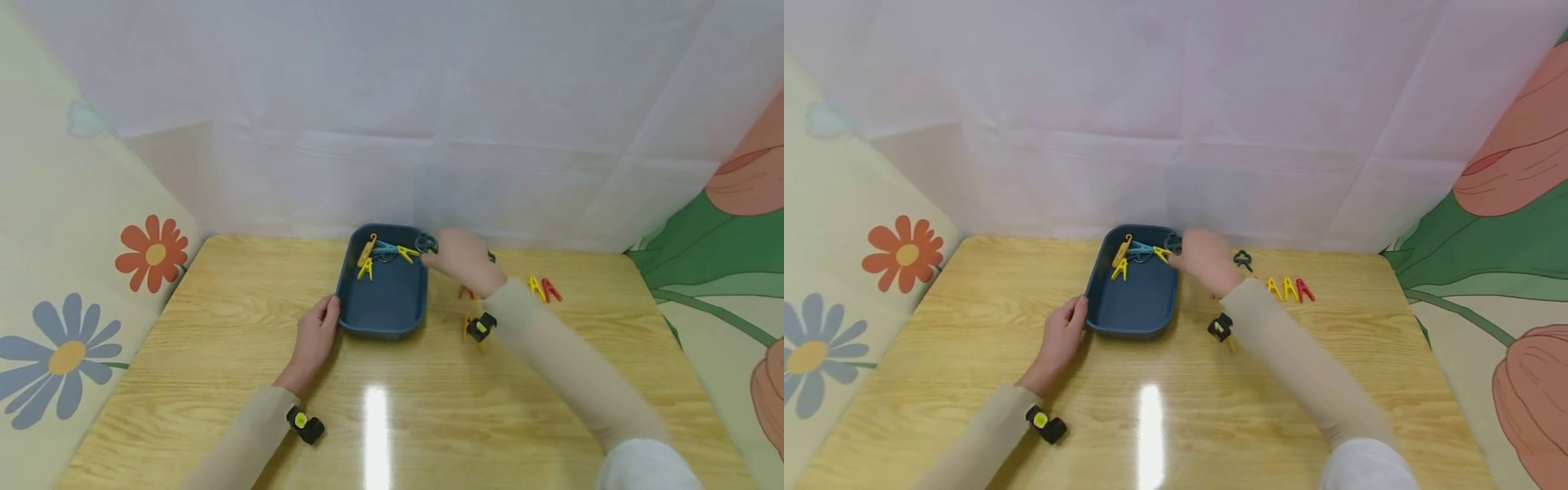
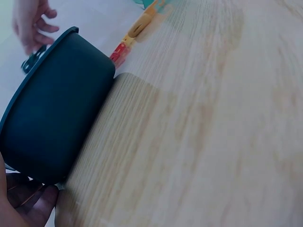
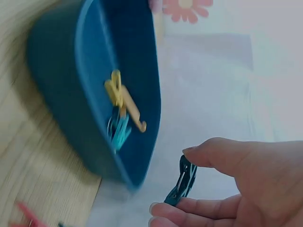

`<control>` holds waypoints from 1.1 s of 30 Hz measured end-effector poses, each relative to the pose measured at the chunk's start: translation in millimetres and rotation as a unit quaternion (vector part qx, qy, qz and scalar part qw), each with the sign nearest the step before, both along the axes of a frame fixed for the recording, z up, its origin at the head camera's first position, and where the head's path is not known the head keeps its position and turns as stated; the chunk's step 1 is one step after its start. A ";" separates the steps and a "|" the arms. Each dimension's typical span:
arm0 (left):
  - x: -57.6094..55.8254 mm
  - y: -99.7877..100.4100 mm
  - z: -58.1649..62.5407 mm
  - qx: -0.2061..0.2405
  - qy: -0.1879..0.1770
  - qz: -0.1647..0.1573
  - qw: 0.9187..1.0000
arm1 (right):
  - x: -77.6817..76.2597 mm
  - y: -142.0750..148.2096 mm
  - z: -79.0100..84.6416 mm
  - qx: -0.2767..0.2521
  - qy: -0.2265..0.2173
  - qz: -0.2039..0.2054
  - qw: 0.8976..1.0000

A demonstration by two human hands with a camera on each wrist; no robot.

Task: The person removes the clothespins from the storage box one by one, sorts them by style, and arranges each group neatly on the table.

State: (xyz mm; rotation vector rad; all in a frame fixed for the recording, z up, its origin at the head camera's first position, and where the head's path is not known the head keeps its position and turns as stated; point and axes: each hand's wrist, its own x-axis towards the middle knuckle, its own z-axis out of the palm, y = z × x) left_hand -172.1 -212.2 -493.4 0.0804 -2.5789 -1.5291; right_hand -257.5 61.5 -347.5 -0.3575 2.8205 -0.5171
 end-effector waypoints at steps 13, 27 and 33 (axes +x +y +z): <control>1.0 -1.5 0.6 -0.003 -0.003 -0.005 1.000 | -7.0 82.0 -28.2 -0.034 -0.017 -0.079 0.996; 1.3 -0.7 -0.4 -0.003 0.002 -0.001 1.000 | -17.5 136.0 -66.6 -0.010 -0.008 -0.138 0.990; 1.7 -0.2 -0.5 0.000 0.001 0.002 1.000 | -21.1 144.8 -78.4 -0.001 -0.017 -0.140 0.990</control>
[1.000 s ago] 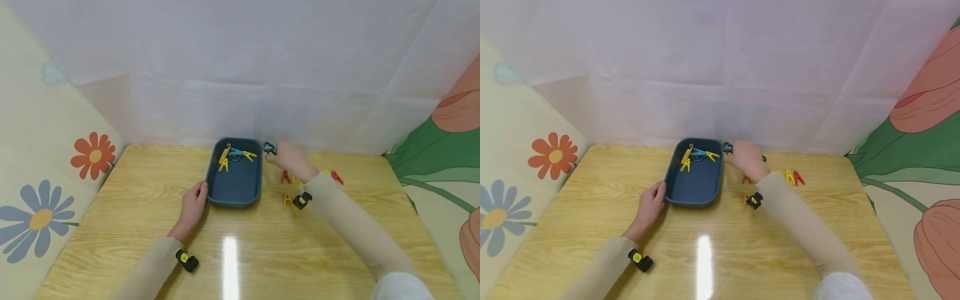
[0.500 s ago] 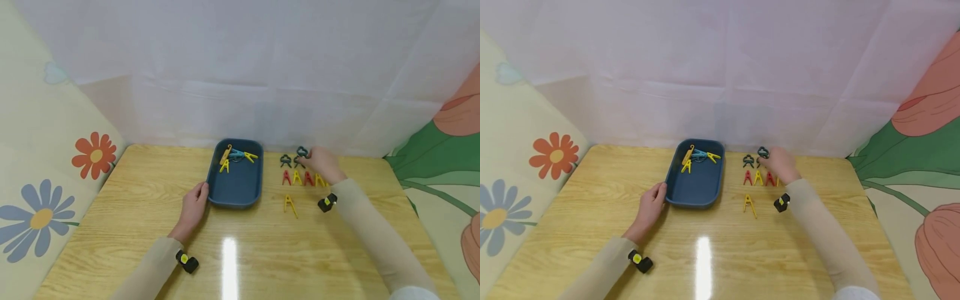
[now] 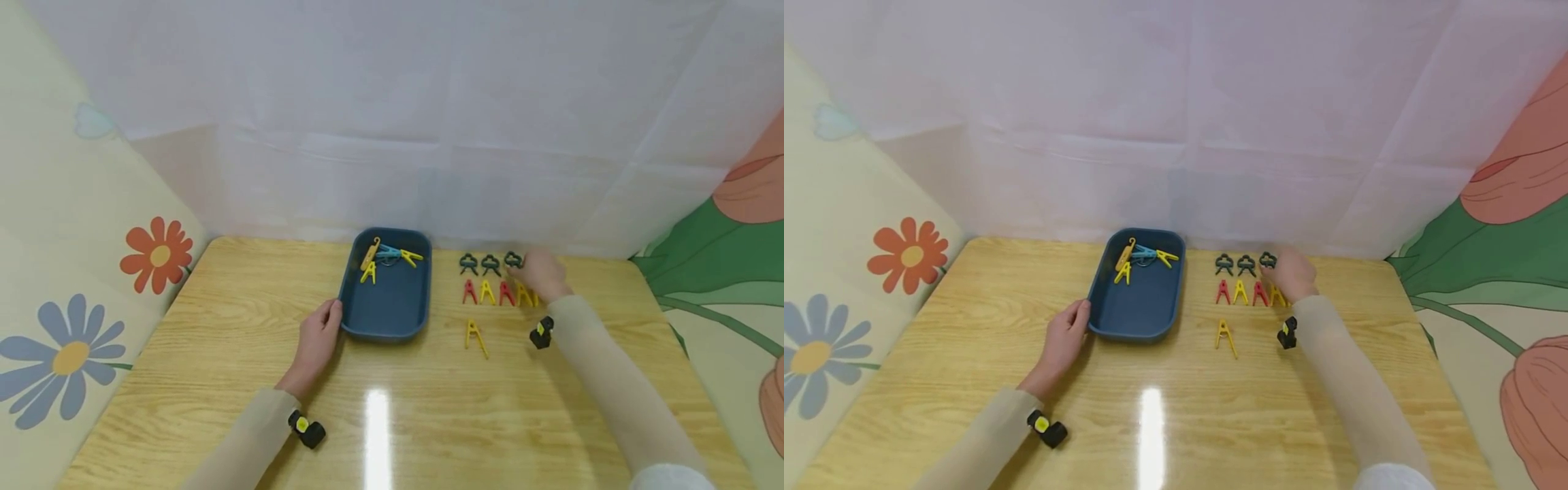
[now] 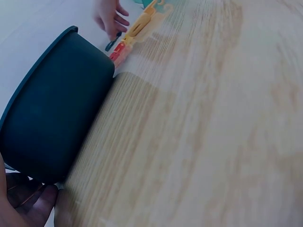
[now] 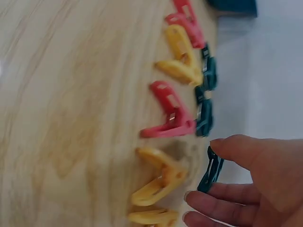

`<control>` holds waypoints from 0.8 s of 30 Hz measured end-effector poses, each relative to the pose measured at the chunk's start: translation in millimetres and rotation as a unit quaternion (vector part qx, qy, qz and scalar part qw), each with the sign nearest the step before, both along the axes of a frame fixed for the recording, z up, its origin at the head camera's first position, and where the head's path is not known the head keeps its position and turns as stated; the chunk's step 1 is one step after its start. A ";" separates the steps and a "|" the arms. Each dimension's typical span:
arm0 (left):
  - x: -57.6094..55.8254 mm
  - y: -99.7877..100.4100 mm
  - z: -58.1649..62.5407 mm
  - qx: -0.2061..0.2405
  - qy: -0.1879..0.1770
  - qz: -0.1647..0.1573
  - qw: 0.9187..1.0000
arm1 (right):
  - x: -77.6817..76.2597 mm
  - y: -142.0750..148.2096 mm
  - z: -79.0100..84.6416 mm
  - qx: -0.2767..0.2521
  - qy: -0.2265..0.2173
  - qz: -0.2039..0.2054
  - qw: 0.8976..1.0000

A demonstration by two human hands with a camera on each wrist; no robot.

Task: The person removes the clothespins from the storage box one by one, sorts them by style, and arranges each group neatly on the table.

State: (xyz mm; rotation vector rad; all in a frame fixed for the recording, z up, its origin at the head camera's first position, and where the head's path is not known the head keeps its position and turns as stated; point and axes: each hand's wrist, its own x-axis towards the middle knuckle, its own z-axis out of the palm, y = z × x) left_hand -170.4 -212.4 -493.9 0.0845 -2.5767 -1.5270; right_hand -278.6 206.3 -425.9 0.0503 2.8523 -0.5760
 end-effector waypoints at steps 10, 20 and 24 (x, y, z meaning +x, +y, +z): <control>-0.5 -0.4 -1.4 0.002 0.004 0.003 1.000 | -3.4 1.1 -9.1 0.017 -0.008 -0.006 1.000; 0.3 0.2 0.5 0.008 -0.007 0.001 1.000 | -6.0 1.2 -15.9 0.043 -0.016 -0.014 0.999; 0.3 0.0 1.3 0.007 -0.008 0.002 1.000 | -7.4 2.2 -19.3 0.053 -0.009 -0.011 0.998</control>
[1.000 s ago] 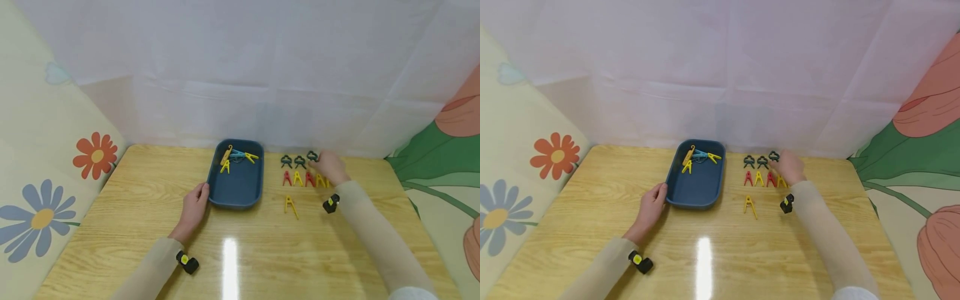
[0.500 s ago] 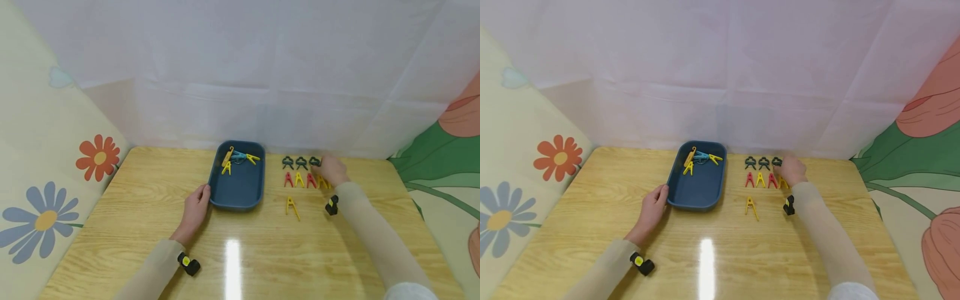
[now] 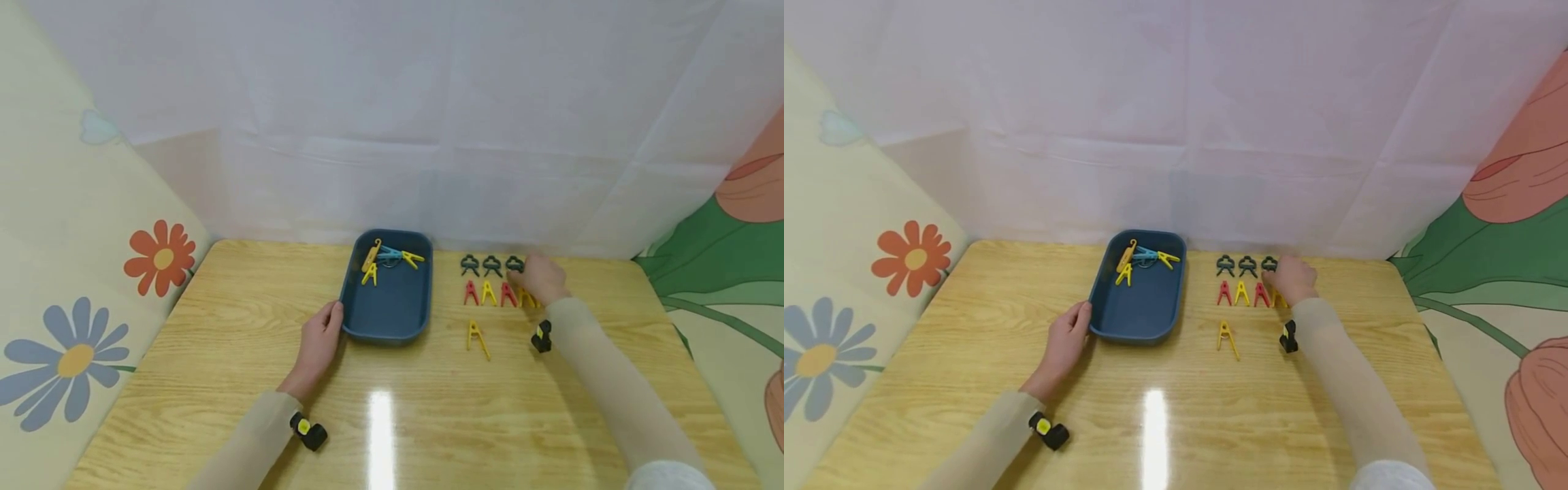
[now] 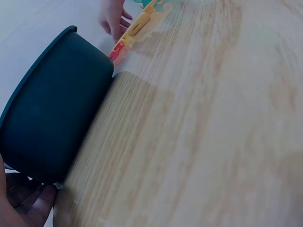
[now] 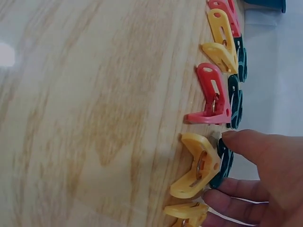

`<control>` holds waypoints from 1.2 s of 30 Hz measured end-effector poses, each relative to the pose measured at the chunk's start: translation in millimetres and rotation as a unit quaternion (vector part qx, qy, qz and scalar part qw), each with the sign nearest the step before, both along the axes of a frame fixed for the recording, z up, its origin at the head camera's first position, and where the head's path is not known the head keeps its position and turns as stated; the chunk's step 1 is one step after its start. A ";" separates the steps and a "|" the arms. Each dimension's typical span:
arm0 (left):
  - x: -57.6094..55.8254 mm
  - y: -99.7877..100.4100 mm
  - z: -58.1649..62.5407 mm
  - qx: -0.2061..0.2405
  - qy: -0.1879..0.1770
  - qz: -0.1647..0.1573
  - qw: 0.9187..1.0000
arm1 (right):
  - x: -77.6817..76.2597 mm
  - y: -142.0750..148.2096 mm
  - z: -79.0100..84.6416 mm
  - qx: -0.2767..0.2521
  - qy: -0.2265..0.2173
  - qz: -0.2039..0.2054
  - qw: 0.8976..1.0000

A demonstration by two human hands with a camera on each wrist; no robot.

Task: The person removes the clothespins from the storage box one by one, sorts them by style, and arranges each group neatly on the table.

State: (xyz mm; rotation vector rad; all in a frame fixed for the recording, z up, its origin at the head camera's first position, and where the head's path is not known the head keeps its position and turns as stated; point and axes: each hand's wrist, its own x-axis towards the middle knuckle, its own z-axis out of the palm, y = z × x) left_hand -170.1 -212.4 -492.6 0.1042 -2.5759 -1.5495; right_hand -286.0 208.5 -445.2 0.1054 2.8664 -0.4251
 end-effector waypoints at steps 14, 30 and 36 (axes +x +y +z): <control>0.7 0.2 0.1 0.009 -0.011 -0.006 1.000 | 1.9 -2.4 4.7 0.009 0.001 0.006 1.000; -0.3 -1.1 -1.3 -0.004 0.006 -0.003 1.000 | 3.8 -66.9 45.5 -0.042 0.097 0.122 0.987; 0.6 -0.4 -1.8 -0.004 0.010 -0.001 1.000 | -0.7 -102.8 55.0 -0.042 0.136 0.194 0.971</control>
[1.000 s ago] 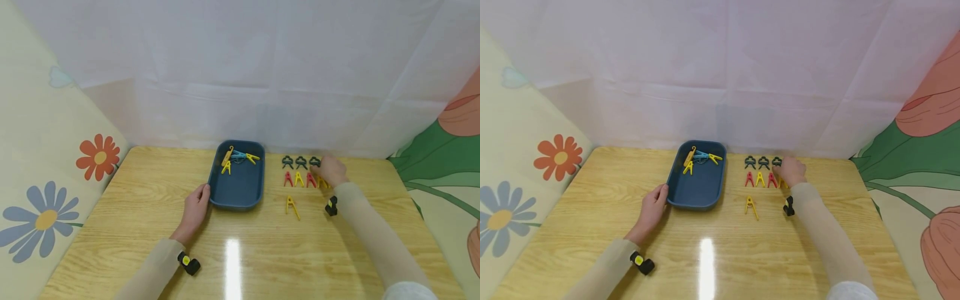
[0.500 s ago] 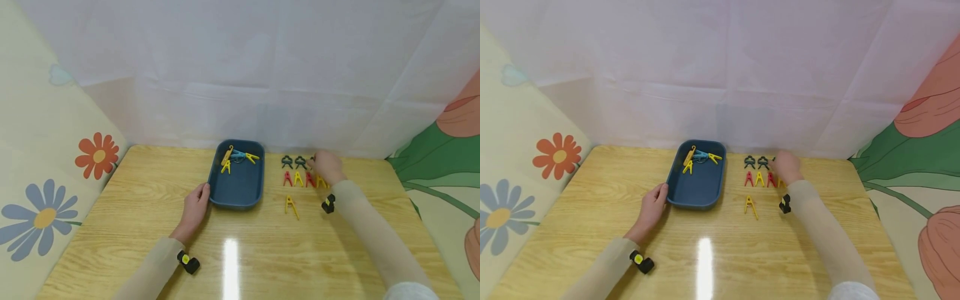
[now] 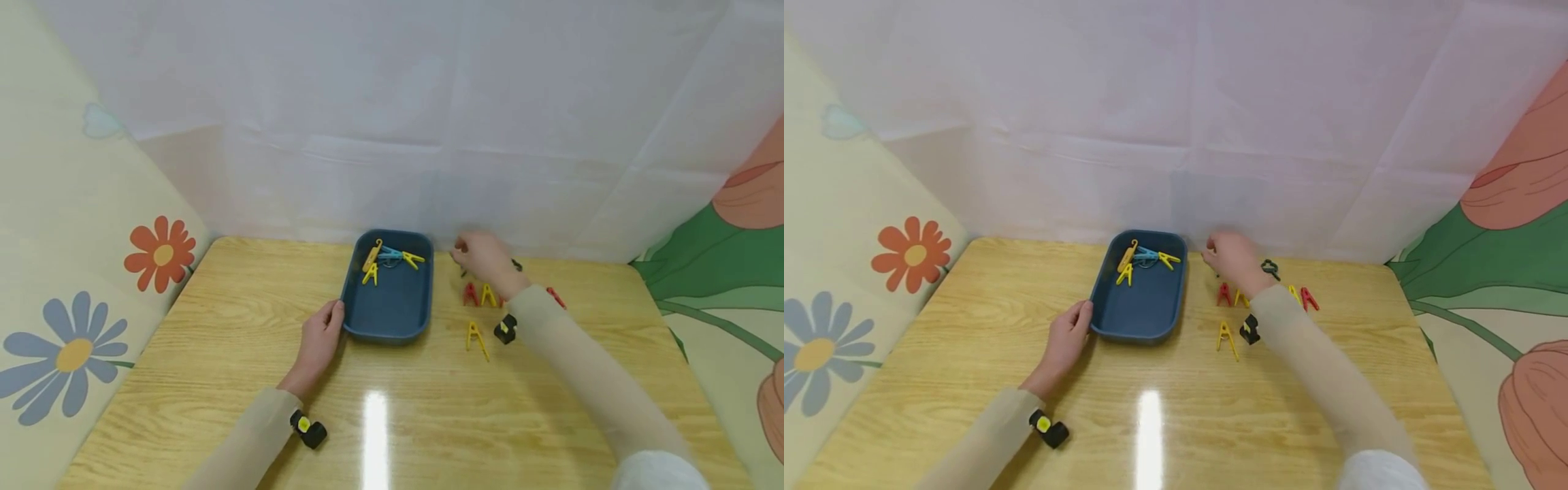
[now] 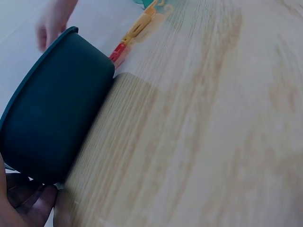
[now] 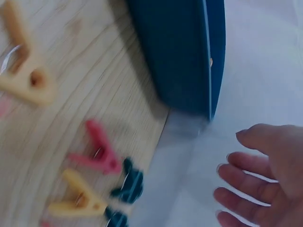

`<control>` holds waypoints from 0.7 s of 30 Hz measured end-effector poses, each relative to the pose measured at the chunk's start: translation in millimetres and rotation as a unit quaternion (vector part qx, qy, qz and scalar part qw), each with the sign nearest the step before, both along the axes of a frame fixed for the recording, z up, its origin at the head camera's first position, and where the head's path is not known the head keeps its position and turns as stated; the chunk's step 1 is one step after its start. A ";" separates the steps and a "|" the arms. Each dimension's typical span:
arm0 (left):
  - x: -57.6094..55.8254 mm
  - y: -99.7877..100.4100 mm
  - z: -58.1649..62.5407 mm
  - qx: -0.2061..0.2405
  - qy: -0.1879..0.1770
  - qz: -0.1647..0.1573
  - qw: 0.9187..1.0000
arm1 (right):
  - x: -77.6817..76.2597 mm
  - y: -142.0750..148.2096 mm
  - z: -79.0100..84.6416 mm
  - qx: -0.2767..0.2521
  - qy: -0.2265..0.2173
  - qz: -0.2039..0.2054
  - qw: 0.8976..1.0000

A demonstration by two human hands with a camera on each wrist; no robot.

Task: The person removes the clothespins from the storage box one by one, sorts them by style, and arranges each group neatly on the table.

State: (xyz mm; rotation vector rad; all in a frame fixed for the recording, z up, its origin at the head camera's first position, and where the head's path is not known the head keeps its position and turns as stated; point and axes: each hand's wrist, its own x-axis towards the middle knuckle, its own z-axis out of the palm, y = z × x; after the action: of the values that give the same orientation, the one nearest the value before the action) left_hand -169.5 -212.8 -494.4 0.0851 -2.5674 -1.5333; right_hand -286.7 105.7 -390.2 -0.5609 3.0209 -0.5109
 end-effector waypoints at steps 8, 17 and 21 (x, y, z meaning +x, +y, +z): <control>-0.4 -0.5 0.0 0.000 0.002 -0.004 1.000 | -8.7 -41.6 -5.5 0.054 0.049 0.033 0.997; 0.6 0.1 -0.3 0.002 0.005 0.000 1.000 | -21.9 -68.7 -28.6 0.107 0.007 -0.001 0.994; 1.5 0.0 0.3 0.002 -0.001 0.003 1.000 | -24.9 -76.4 -34.2 0.138 0.001 -0.004 0.990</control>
State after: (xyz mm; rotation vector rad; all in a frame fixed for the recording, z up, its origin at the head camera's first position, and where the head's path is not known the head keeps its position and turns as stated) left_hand -168.0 -212.7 -494.2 0.0947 -2.5625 -1.5364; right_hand -311.6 29.3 -424.3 -0.5302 3.0220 -0.0874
